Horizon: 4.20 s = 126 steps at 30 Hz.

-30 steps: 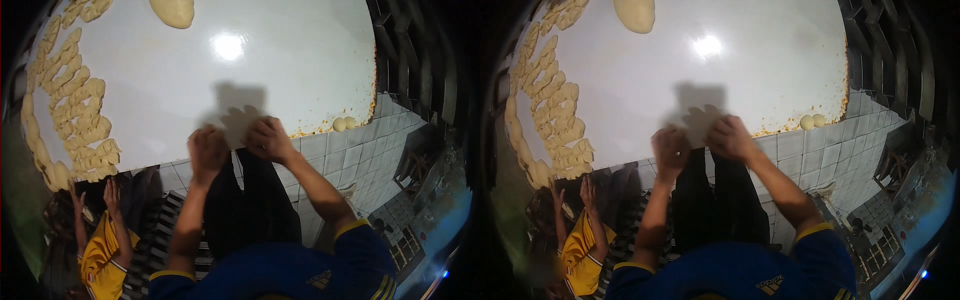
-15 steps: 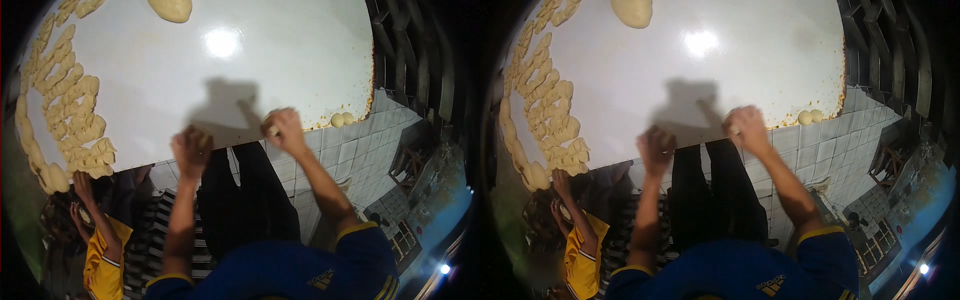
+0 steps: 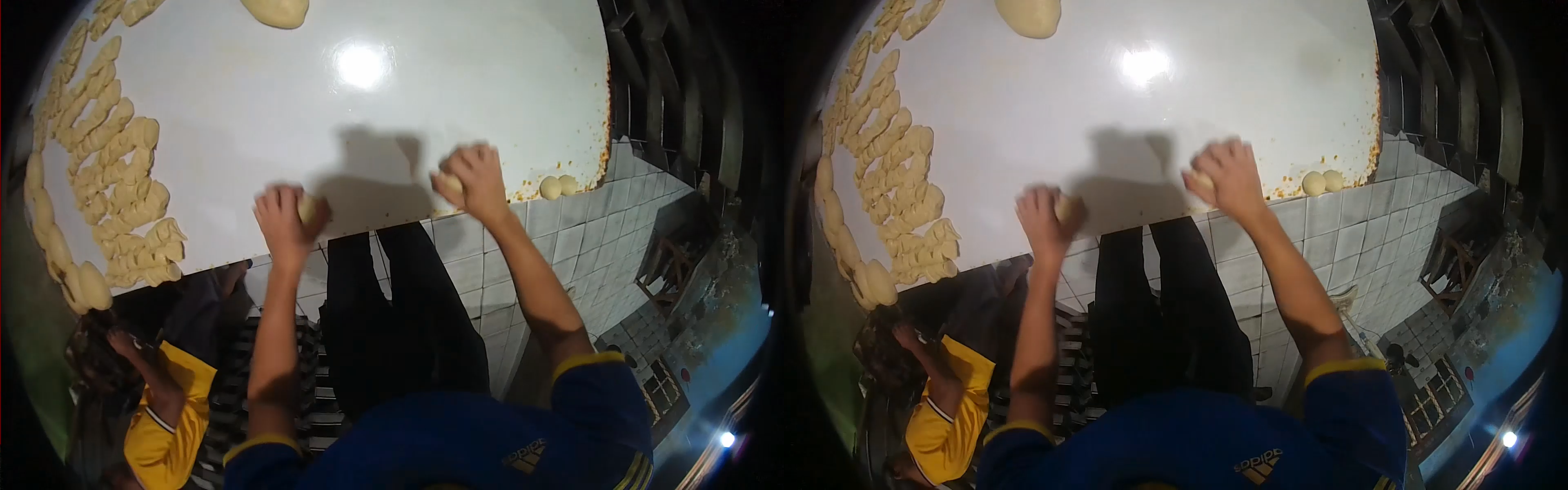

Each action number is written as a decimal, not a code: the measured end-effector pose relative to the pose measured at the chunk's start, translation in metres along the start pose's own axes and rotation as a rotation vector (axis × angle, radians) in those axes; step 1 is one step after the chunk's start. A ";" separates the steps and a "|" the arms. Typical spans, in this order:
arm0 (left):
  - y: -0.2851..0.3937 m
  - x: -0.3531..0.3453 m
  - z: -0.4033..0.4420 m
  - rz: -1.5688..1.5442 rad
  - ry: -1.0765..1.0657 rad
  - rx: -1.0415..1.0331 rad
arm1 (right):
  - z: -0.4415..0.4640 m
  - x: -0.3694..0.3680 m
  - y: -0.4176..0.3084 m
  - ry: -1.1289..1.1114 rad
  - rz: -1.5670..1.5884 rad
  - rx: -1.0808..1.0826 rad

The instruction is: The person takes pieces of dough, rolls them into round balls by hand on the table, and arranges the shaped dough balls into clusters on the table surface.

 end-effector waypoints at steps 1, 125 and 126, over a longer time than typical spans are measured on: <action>0.011 0.002 0.033 -0.014 0.132 -0.020 | 0.026 -0.003 -0.003 0.085 -0.026 -0.017; 0.061 -0.033 -0.005 -0.267 0.083 -0.161 | -0.027 -0.019 -0.025 0.055 0.208 -0.064; 0.044 -0.026 -0.003 -0.227 0.083 -0.151 | -0.035 -0.013 -0.004 0.026 0.162 -0.074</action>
Point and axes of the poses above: each hand's wrist, its own z-axis towards the middle knuckle, its own x-axis out of the back of the hand, y = z × x, the point moved 3 cm from there along z, towards the middle knuckle, and after that the axes turned 1 degree about -z, right-handed, at the moved point
